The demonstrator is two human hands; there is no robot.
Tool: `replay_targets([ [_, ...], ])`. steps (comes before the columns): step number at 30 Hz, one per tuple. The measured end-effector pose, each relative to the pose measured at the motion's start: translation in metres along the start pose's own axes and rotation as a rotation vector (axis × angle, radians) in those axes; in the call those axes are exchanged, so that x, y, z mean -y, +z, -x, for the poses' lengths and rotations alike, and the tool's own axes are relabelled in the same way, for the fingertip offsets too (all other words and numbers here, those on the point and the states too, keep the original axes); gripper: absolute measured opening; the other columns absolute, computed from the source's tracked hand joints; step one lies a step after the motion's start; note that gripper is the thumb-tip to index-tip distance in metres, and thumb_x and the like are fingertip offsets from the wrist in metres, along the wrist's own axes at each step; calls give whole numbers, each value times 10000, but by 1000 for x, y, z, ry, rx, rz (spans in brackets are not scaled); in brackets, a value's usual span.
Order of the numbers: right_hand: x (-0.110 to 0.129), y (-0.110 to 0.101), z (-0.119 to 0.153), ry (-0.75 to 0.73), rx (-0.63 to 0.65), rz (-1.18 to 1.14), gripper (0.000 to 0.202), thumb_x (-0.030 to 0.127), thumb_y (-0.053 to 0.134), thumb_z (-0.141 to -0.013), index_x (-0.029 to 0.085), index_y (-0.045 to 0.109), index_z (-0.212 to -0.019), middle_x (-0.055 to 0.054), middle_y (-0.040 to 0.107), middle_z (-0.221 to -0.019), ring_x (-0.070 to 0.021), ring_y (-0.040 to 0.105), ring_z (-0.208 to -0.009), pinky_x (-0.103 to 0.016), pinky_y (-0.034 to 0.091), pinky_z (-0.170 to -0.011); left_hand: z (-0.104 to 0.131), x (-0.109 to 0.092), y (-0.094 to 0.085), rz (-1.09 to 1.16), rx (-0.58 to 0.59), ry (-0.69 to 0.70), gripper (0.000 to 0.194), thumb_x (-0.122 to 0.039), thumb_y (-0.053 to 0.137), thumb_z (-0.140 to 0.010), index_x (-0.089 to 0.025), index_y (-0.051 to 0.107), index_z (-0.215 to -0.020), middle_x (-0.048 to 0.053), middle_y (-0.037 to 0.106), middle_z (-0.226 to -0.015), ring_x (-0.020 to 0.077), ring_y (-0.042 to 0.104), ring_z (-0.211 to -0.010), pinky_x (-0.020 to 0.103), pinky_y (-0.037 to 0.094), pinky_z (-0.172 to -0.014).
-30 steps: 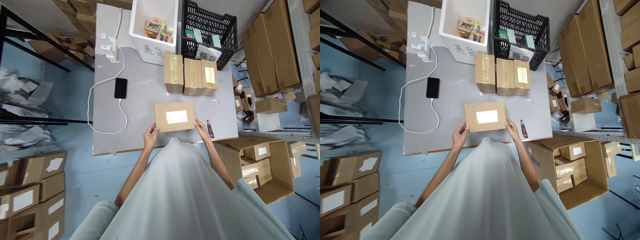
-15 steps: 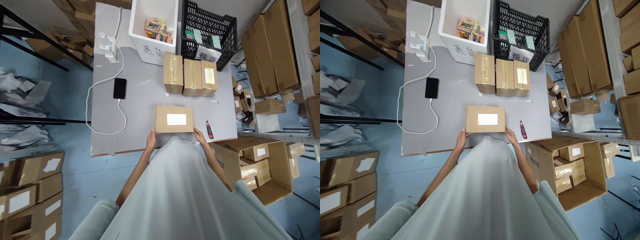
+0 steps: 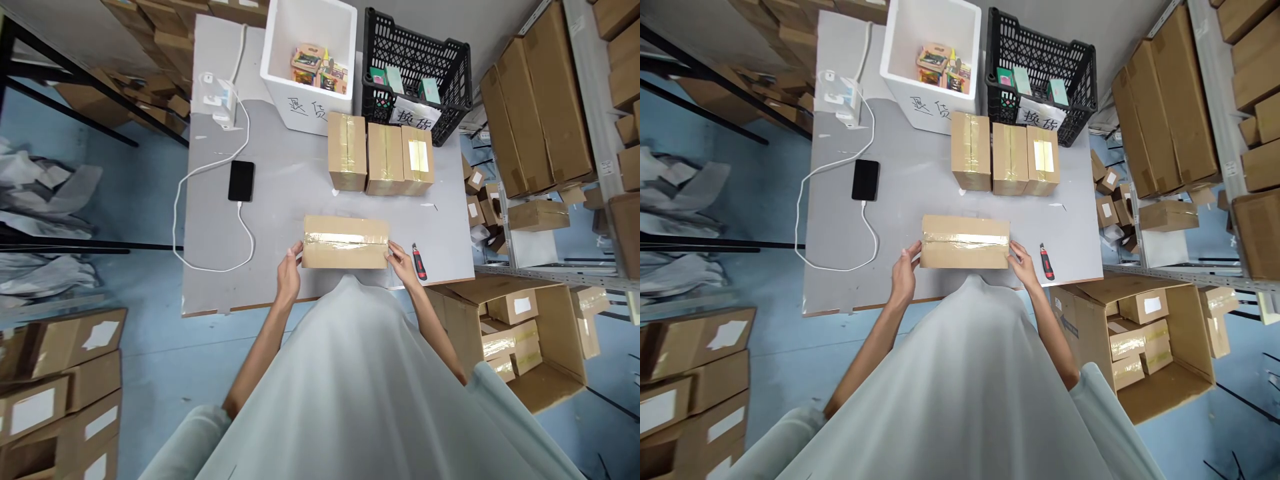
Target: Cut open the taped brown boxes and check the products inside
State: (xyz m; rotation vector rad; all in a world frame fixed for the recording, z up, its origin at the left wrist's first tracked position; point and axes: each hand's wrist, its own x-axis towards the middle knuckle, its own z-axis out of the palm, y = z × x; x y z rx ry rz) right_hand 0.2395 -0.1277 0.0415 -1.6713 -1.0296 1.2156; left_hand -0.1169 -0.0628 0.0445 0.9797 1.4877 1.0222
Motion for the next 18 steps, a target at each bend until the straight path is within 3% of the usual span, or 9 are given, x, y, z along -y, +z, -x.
replay_targets([
  [4,3,7,-1,-16,-19,13,867,904,738,-916,219,859,-1433,-191,661,-1693,-373,567,-1645,-551,438,-1394,9,-7,-7,-14,-47,-6,978,-926,449,-1066,-125,774,-1524,238,713,-1611,400,642,-1564,548,517,-1316],
  [9,-12,25,8,41,47,121,892,937,708,-893,199,881,-1363,-223,695,-1641,-409,606,-1604,-608,444,-1379,20,9,-22,-61,-93,-103,936,-885,462,-1082,-106,773,-1498,267,736,-1562,414,674,-1525,579,531,-1299],
  [14,4,42,21,-72,-12,342,743,709,590,-1087,188,731,-1596,-190,594,-1756,-362,513,-1681,-577,380,-1431,13,22,-32,-64,-82,-125,845,-799,460,-1125,-107,741,-1521,262,772,-1501,388,658,-1545,571,512,-1315],
  [18,30,59,31,-129,173,476,723,541,442,-1173,136,531,-1766,-168,494,-1842,-301,431,-1745,-491,329,-1468,-8,30,-30,-16,-92,-280,710,-678,423,-1174,-134,739,-1504,241,702,-1622,341,620,-1589,508,491,-1327],
])
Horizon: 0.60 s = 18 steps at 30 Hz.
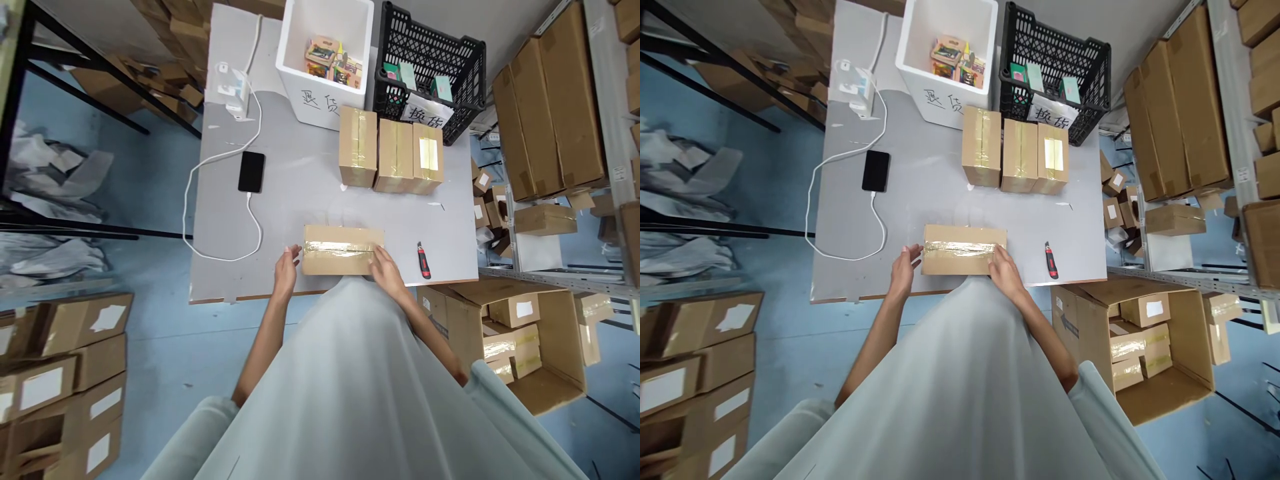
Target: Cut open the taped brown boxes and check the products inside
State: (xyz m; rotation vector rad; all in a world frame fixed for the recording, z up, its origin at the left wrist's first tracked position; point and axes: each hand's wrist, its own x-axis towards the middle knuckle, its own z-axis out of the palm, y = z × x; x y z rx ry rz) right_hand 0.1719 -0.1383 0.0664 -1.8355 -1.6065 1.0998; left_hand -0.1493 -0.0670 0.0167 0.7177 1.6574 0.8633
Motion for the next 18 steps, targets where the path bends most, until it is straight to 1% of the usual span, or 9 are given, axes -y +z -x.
replay_targets([
  [2,11,4,3,22,86,75,757,485,406,-1177,96,402,-1826,-169,363,-1911,-301,352,-1786,-489,319,-1473,-12,1,4,15,3,-87,731,-670,363,-1179,-123,738,-1487,258,690,-1629,341,652,-1553,510,500,-1312],
  [4,15,9,8,62,113,125,783,452,382,-1171,76,310,-1854,-166,235,-1952,-320,297,-1807,-516,340,-1464,-23,4,8,16,18,-129,775,-700,304,-1173,-134,739,-1473,261,703,-1609,334,686,-1510,508,515,-1292],
  [5,16,11,10,79,110,132,794,455,385,-1167,74,295,-1857,-166,204,-1958,-333,288,-1810,-531,350,-1459,-28,6,10,16,24,-145,789,-722,292,-1165,-148,741,-1466,253,708,-1605,323,693,-1500,498,517,-1288],
  [7,13,13,14,88,90,119,821,495,403,-1159,62,309,-1850,-179,199,-1956,-360,278,-1812,-553,337,-1462,-34,10,13,8,31,-177,791,-758,310,-1145,-171,747,-1444,243,705,-1611,304,693,-1494,480,510,-1289],
  [9,6,11,16,82,53,89,853,562,405,-1157,47,343,-1834,-198,222,-1946,-377,267,-1813,-572,295,-1475,-38,15,17,-6,41,-208,769,-768,355,-1127,-175,756,-1407,252,714,-1590,303,701,-1476,490,502,-1291],
  [11,-5,3,18,88,6,62,908,639,396,-1154,23,363,-1819,-221,223,-1939,-391,247,-1817,-596,257,-1483,-37,19,21,-17,71,-231,734,-767,412,-1109,-173,774,-1342,264,755,-1510,313,726,-1428,509,515,-1269],
  [14,-24,-19,20,153,-66,20,1028,773,409,-1122,7,379,-1807,-244,245,-1929,-392,235,-1820,-593,215,-1493,-30,21,32,-12,162,-228,677,-759,501,-1080,-170,804,-1217,266,822,-1346,325,778,-1320,501,567,-1194],
  [16,-32,-36,22,201,-136,-16,1069,847,396,-1101,46,401,-1810,-222,293,-1923,-365,240,-1822,-559,181,-1504,-23,20,42,2,231,-216,652,-744,538,-1068,-162,815,-1166,258,850,-1249,333,809,-1238,495,599,-1138],
  [18,-31,-49,24,220,-207,-45,1064,880,366,-1098,96,424,-1814,-187,326,-1919,-342,240,-1824,-543,152,-1511,-14,16,52,18,280,-202,649,-744,562,-1056,-156,819,-1159,240,865,-1192,338,822,-1188,493,623,-1094],
])
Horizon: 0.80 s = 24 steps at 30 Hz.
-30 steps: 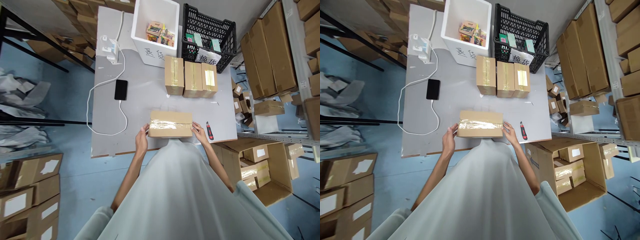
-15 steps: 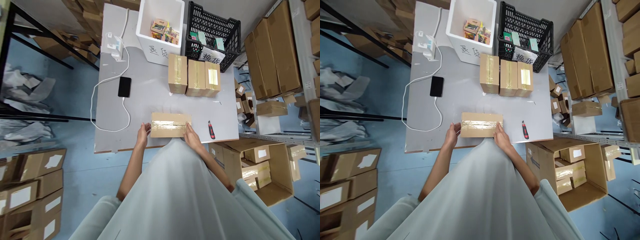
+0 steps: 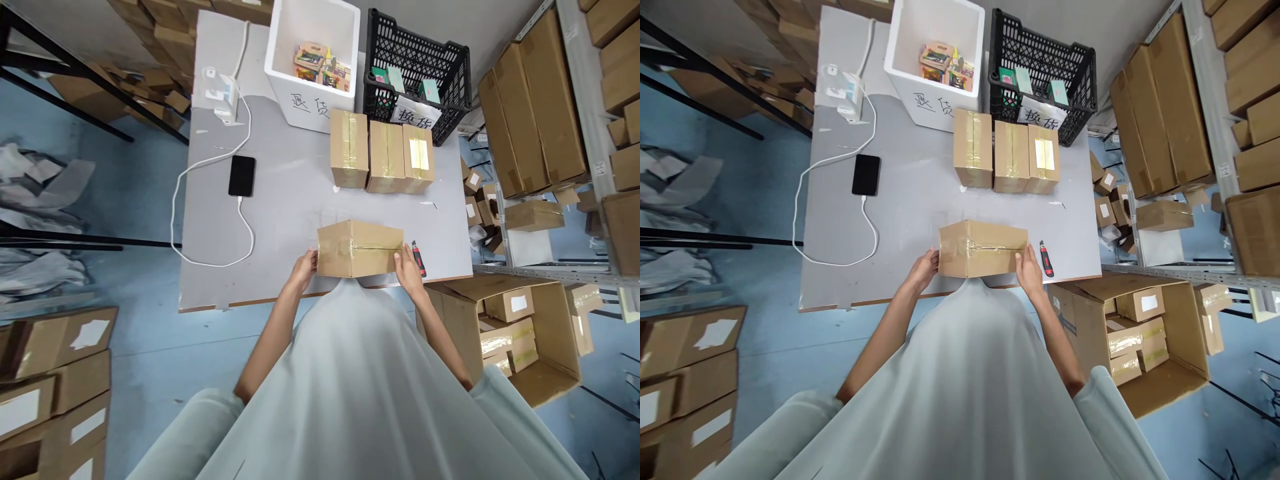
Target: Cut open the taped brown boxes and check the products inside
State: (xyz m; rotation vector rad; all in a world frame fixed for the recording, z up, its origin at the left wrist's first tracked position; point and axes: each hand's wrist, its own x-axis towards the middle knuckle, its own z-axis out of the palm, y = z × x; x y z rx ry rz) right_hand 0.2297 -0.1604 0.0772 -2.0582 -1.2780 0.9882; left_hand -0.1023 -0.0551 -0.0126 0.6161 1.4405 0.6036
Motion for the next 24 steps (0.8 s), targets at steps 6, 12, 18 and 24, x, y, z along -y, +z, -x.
replay_targets([
  [6,43,6,17,-25,56,-97,1020,901,441,-1092,192,447,-1825,-106,356,-1914,-321,251,-1822,-541,172,-1510,23,-13,27,11,50,59,675,-786,704,-967,-150,833,-1152,209,877,-1160,371,821,-1189,513,640,-1069],
  [12,63,25,24,18,97,-245,1031,955,432,-1059,245,496,-1804,-57,417,-1887,-302,325,-1799,-517,224,-1501,58,-42,14,-40,-30,328,572,-646,841,-925,-197,863,-1280,133,852,-1374,377,744,-1380,507,572,-1228],
  [18,67,48,14,-79,232,-331,996,943,368,-1080,248,556,-1768,-56,579,-1790,-298,457,-1737,-498,359,-1455,76,-61,-32,-157,-106,441,577,-616,851,-935,-194,860,-1328,134,848,-1369,381,774,-1296,518,598,-1203],
  [24,87,52,30,-198,80,-89,925,800,379,-1149,186,417,-1839,-80,297,-1941,-315,254,-1821,-509,234,-1505,87,-44,-33,-111,-117,375,653,-657,923,-839,-205,853,-1304,155,835,-1398,375,792,-1248,510,647,-1127],
])
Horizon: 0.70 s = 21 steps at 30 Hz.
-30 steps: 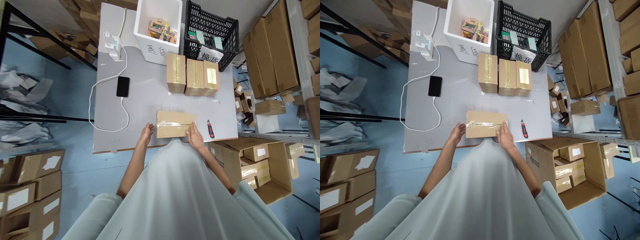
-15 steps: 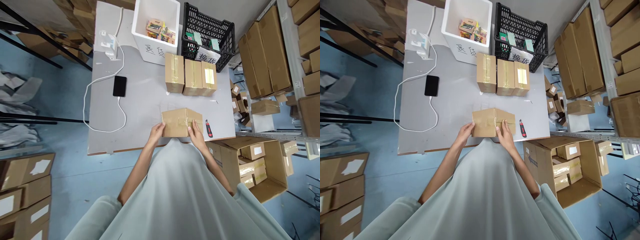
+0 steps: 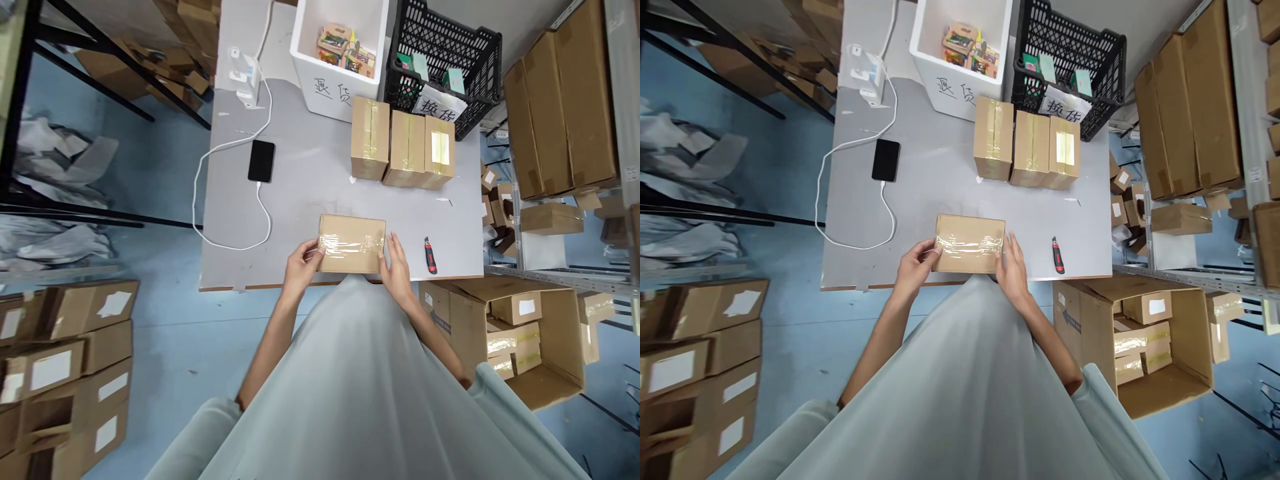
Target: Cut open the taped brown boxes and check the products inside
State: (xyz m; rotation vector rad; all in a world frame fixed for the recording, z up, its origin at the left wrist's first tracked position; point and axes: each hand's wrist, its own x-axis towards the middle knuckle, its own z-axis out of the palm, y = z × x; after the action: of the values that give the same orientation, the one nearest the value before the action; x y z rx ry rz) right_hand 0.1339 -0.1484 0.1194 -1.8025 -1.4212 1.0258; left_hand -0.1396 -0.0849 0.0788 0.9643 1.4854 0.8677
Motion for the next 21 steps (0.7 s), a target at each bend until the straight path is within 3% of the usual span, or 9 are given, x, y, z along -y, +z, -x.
replay_targets([
  [3,14,0,9,-93,99,52,765,673,343,-1204,278,379,-1859,-17,314,-1939,-265,262,-1819,-487,217,-1514,11,2,10,8,2,-17,676,-687,897,-863,-198,849,-1328,166,828,-1414,374,790,-1267,523,636,-1148],
  [7,10,-5,15,-58,108,115,812,678,360,-1199,254,285,-1887,-35,241,-1961,-281,197,-1836,-523,180,-1521,11,8,19,76,63,-30,699,-758,799,-945,-187,849,-1345,183,832,-1401,374,793,-1273,561,607,-1191],
  [11,-14,-25,16,1,19,149,887,720,394,-1182,209,251,-1891,-87,184,-1972,-312,146,-1846,-567,150,-1518,-12,29,29,103,53,-133,630,-686,772,-995,-208,806,-1404,193,773,-1522,365,741,-1401,554,569,-1240],
  [14,-36,-50,13,81,-53,148,972,809,437,-1137,204,284,-1882,-102,182,-1972,-328,138,-1846,-579,143,-1515,-36,50,45,60,6,-267,501,-573,812,-971,-234,801,-1339,192,727,-1589,347,635,-1560,518,508,-1300],
  [17,-52,-74,10,161,-157,109,1042,887,461,-1088,197,351,-1861,-118,217,-1962,-355,149,-1843,-612,137,-1507,-48,64,67,62,72,-337,450,-591,796,-955,-207,812,-1189,209,826,-1372,359,702,-1471,539,552,-1240],
  [21,-56,-92,12,145,-193,15,967,889,444,-1096,217,519,-1786,-119,418,-1888,-333,321,-1798,-583,201,-1499,-45,65,93,118,201,-345,509,-675,752,-962,-179,816,-1056,191,878,-1093,354,826,-1192,536,639,-1105],
])
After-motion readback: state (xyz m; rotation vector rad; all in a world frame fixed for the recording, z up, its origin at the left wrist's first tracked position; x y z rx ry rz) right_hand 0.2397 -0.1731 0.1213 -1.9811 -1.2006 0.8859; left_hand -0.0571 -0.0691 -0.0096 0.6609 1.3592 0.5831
